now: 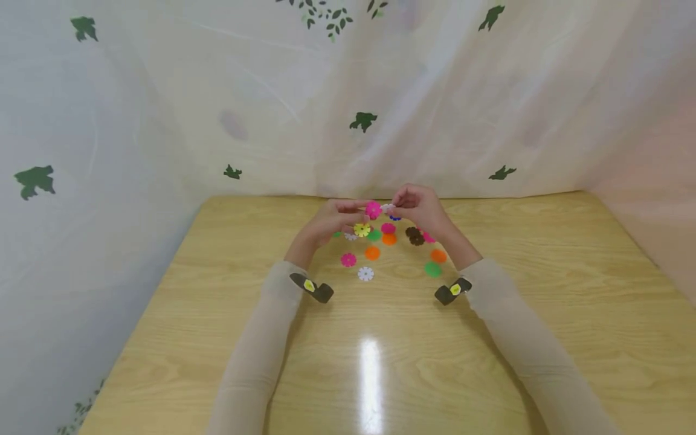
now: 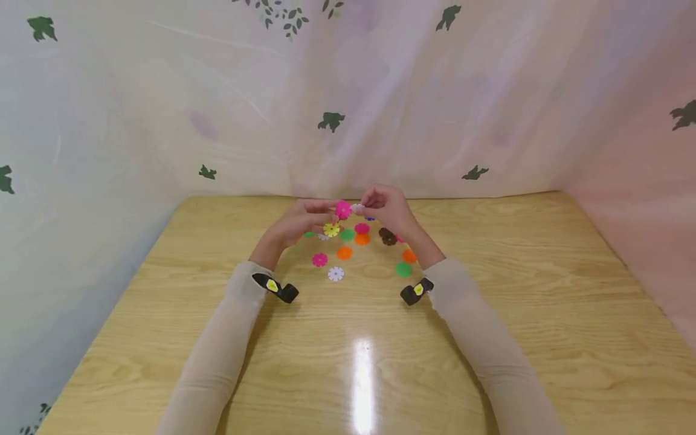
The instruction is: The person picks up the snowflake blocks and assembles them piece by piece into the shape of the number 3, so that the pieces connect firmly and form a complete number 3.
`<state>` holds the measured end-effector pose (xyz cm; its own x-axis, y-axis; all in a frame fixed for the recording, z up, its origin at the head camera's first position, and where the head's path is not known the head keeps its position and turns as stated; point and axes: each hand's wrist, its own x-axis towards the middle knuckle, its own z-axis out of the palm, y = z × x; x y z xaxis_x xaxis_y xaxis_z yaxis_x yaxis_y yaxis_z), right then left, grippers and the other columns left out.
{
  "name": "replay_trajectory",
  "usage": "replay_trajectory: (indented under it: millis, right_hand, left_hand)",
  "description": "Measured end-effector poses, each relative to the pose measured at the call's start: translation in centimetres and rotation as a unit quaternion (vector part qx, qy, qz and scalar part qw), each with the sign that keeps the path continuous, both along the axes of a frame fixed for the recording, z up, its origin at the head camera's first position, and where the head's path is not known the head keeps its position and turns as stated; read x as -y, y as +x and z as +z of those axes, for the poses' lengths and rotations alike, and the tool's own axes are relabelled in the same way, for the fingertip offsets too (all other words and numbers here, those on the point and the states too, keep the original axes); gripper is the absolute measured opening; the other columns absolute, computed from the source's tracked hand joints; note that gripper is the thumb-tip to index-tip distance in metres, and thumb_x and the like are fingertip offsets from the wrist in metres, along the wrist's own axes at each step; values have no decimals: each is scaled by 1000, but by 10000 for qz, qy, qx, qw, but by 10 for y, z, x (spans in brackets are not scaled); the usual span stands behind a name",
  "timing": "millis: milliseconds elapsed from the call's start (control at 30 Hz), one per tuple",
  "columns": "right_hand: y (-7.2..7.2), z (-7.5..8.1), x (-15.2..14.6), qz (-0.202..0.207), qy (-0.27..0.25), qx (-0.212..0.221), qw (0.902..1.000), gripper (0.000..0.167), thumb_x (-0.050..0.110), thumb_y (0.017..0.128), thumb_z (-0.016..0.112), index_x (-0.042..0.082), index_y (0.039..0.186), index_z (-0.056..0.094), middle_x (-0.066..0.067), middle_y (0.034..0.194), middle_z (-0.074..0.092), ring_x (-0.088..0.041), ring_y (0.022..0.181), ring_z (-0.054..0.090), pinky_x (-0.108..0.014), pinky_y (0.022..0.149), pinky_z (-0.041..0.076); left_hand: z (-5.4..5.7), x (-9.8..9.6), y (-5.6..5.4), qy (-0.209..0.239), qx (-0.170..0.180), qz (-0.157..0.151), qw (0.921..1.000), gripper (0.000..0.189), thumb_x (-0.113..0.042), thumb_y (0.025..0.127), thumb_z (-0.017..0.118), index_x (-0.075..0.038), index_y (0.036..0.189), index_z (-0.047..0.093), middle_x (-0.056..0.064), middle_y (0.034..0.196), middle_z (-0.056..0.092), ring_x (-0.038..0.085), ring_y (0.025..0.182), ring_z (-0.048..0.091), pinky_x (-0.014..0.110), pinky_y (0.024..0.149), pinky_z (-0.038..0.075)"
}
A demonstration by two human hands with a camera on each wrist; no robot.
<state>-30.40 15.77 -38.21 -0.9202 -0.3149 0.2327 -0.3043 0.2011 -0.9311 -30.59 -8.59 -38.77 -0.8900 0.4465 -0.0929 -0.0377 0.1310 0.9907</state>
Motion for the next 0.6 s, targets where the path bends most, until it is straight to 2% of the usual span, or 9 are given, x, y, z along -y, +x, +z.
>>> replay_trajectory:
  millis: [133,267,467,600]
  right_hand:
    - [0,1,1,30,50,-75,10000,19,4,91,76,-8,97,63,-9,87,70,-9,76,70,-28,76,63]
    - [1,3,1,9,166,-120,9998,17,6,91,76,-6,96,66,-11,88,70,-10,75,70,-32,78,63]
    - [2,3,-2,49,198,-158,9997,16,6,91,76,-6,95,67,-5,85,70,-11,75,69,-24,74,60]
    - [2,3,-3,66,148,-135,9998,14,6,91,75,-5,95,67,-1,84,71,-12,76,70,-24,75,61]
  left_hand:
    - [1,1,0,13,-56,33,10000,39,-9,97,68,-6,135,65,3,107,77,12,84,71,25,72,59]
    - [1,2,1,-14,-82,13,10000,39,-10,96,70,-7,134,66,1,105,77,14,85,72,26,72,61]
    - [1,2,2,-87,-81,-75,9999,38,-14,96,71,-8,133,68,11,115,76,17,91,72,29,76,62]
    - [3,1,2,-49,-107,-150,9998,37,-13,97,70,-7,133,67,16,121,74,17,89,71,29,76,62]
